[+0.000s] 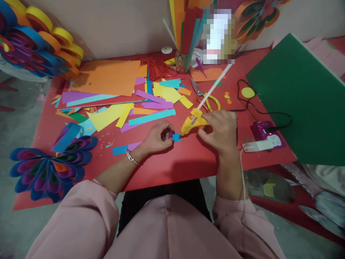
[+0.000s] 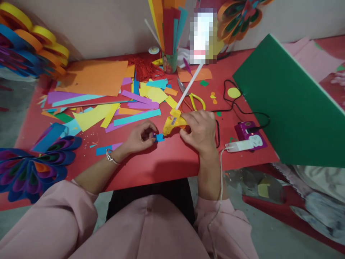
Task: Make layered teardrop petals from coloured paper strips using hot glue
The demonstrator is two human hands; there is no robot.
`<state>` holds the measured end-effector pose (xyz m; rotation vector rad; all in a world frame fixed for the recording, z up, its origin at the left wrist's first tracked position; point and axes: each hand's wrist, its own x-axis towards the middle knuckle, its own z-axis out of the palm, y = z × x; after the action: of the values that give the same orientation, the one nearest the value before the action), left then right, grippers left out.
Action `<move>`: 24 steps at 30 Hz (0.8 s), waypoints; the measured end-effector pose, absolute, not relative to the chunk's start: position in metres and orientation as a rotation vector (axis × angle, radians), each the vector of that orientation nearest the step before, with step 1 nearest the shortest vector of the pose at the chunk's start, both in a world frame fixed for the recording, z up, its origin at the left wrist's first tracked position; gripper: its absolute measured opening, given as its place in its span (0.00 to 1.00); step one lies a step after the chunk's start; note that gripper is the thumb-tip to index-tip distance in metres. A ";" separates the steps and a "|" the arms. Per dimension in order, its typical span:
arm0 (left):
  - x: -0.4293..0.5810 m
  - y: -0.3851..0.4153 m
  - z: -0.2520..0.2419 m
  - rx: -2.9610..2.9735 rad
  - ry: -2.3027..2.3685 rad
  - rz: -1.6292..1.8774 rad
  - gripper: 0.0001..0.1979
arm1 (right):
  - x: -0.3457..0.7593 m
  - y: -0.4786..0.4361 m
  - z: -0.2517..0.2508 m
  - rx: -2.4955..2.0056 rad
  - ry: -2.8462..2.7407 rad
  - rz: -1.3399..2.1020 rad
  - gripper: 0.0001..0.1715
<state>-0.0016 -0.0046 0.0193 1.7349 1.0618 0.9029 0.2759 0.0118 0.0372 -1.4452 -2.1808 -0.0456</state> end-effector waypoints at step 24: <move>0.000 -0.005 0.020 1.726 1.067 0.907 0.11 | 0.275 0.017 0.028 -1.258 -2.132 -0.224 0.16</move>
<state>-0.0001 -0.0053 0.0200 1.7258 1.0671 0.9072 0.2754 0.0174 0.0278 -1.2583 -2.1324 -0.2244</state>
